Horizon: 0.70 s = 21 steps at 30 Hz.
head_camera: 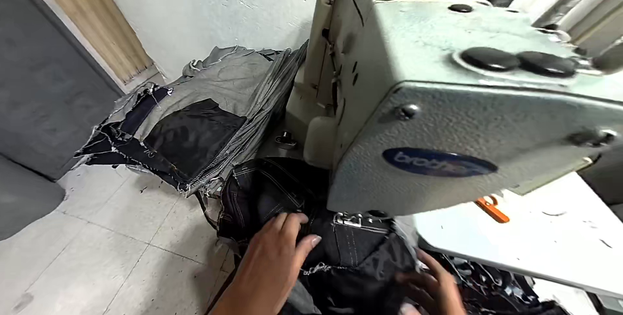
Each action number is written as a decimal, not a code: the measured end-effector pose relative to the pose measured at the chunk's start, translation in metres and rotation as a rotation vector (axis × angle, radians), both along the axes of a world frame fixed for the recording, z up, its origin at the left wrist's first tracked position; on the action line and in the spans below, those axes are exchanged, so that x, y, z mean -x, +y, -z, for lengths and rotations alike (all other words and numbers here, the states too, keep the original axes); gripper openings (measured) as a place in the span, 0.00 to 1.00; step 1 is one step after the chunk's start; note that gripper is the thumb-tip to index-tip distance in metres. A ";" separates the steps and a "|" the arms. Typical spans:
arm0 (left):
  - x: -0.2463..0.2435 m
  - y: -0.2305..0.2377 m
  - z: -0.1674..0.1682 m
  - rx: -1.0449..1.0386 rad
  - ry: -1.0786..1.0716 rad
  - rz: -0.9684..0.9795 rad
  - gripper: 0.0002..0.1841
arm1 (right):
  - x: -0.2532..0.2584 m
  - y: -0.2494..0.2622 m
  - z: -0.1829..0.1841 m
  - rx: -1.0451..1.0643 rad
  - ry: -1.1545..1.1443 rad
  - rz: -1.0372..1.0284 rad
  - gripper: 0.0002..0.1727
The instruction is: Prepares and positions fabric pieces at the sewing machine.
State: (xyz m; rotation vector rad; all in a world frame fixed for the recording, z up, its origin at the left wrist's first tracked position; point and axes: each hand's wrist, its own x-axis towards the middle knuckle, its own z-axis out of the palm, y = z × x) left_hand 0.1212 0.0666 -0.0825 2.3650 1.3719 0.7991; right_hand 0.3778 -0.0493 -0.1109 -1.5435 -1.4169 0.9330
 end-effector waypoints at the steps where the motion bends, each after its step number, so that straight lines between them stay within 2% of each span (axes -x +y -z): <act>1: -0.006 -0.001 -0.001 0.094 0.007 0.008 0.23 | 0.009 0.010 0.008 -0.012 0.028 0.031 0.62; 3: -0.014 -0.001 0.000 0.145 0.007 0.024 0.28 | 0.026 0.037 0.023 -0.034 0.090 0.104 0.74; 5: -0.022 0.000 0.002 0.093 0.013 0.033 0.33 | 0.037 0.062 0.035 -0.045 0.216 0.106 0.79; 6: -0.026 -0.001 0.001 0.083 0.032 0.024 0.35 | 0.040 0.070 0.036 -0.012 0.317 0.050 0.77; 8: -0.035 -0.003 -0.005 0.109 0.090 -0.006 0.37 | 0.046 0.077 0.034 0.047 0.505 -0.027 0.65; 11: -0.045 -0.001 -0.003 0.044 0.126 -0.051 0.34 | 0.060 0.071 0.037 0.125 0.648 0.148 0.46; 14: -0.045 0.004 0.012 -0.135 0.043 -0.052 0.24 | 0.060 0.055 0.043 0.163 0.658 0.268 0.32; 15: -0.039 0.004 0.014 -0.102 0.003 -0.027 0.22 | 0.051 0.045 0.039 0.149 0.630 0.249 0.28; 17: -0.018 0.005 0.005 0.096 -0.024 -0.035 0.21 | 0.012 0.030 0.038 0.010 0.633 0.220 0.18; 19: 0.020 0.016 0.006 0.192 -0.055 -0.148 0.24 | -0.044 0.030 0.042 -0.160 0.763 0.226 0.21; 21: 0.062 0.033 0.017 0.118 -0.110 -0.218 0.27 | -0.092 0.028 0.048 -0.252 0.822 0.195 0.26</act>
